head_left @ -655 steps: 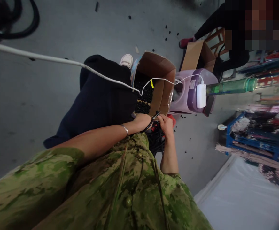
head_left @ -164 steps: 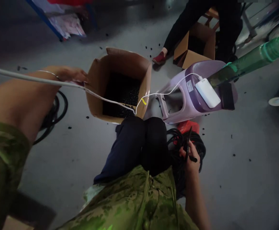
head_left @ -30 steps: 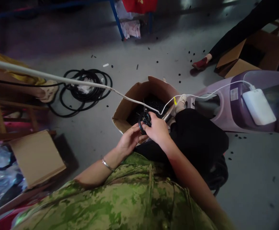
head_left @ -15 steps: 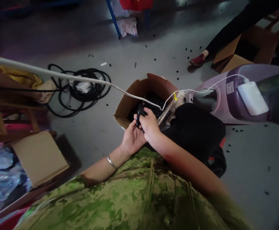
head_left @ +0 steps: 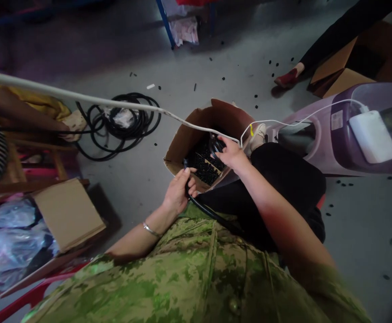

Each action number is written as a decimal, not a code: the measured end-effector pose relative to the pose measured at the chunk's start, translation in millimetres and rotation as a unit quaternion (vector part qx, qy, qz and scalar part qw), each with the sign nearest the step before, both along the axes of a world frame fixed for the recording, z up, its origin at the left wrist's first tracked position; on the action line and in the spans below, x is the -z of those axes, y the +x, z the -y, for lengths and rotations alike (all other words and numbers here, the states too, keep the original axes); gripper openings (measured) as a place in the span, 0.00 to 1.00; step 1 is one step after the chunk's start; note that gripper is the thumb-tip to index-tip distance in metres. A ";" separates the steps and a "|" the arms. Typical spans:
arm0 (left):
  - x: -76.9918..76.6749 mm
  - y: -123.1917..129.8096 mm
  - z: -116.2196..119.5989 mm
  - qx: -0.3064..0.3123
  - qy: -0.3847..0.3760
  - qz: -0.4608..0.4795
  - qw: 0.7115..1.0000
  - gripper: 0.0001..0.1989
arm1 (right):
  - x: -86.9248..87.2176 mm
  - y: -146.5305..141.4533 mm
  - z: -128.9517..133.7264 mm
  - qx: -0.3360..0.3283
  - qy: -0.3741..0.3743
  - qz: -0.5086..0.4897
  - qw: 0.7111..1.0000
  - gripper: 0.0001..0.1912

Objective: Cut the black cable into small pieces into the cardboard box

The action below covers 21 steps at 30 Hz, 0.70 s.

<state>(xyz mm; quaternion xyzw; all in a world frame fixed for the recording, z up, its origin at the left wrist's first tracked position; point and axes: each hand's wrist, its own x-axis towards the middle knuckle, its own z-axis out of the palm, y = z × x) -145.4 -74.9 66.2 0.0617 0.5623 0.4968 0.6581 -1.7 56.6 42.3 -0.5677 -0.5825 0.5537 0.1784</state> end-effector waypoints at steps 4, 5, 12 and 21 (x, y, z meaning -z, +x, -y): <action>5.9 -15.9 -6.1 0.009 0.006 -0.048 0.999 0.22 | -20.1 18.6 29.3 -0.073 -0.164 -0.096 0.979 0.31; 7.7 -17.2 -8.6 0.014 0.008 -0.059 0.998 0.22 | -24.4 21.8 38.8 -0.093 -0.184 -0.126 0.970 0.31; 16.3 -17.5 -27.8 0.042 0.024 -0.131 0.990 0.21 | -19.4 25.9 59.3 -0.113 -0.040 -0.039 0.992 0.33; 17.2 -25.6 -36.3 0.099 0.040 -0.198 0.974 0.15 | -1.6 4.6 53.8 -0.150 0.014 0.022 0.988 0.22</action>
